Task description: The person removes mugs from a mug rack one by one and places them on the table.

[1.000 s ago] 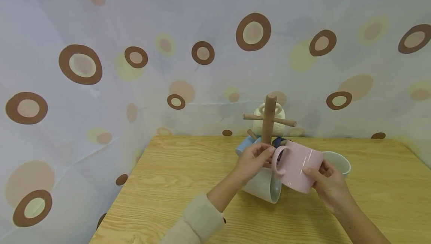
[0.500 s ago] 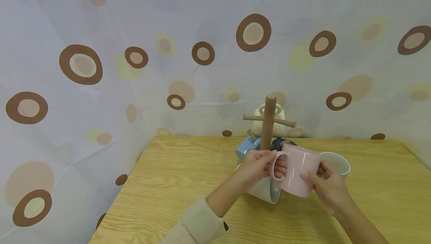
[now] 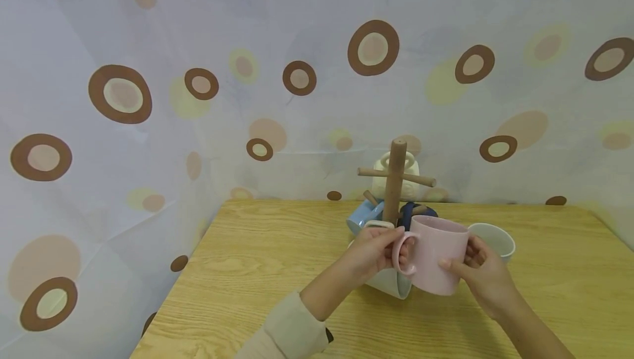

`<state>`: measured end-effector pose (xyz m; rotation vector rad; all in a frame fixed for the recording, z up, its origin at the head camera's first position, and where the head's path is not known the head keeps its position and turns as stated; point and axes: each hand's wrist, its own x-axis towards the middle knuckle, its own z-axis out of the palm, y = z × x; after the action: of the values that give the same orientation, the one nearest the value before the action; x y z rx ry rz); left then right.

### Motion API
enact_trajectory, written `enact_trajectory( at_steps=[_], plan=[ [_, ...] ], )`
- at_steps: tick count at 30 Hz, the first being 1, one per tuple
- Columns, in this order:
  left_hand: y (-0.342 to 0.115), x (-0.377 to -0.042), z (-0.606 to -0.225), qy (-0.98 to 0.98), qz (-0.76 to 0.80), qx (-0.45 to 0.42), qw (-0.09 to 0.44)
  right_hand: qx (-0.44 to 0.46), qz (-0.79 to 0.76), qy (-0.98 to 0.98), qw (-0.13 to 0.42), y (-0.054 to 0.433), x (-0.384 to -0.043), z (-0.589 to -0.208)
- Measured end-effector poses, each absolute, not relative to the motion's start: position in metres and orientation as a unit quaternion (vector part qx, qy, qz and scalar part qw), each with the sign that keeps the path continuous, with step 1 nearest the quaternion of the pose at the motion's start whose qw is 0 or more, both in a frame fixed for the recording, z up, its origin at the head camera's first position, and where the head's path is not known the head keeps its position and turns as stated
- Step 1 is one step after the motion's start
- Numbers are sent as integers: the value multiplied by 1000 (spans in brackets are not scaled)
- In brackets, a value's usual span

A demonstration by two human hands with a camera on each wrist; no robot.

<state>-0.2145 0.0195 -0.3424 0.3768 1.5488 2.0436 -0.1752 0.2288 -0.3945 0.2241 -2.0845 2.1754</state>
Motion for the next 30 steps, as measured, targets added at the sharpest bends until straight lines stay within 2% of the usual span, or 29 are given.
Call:
enact_trajectory(
  at_steps=[10,19,25,30],
  plan=[
    [14,-215,-345,562,722,164,369,121,686,-713,83,230,-173,-396],
    [9,-213,-345,548,708,200,398,203,695,-685,83,232,-173,-397],
    [6,-208,-345,557,706,211,382,226,685,-690,68,233,-173,-396],
    [7,-198,-343,578,714,215,331,257,675,-689,54,233,-175,-392]
  ],
)
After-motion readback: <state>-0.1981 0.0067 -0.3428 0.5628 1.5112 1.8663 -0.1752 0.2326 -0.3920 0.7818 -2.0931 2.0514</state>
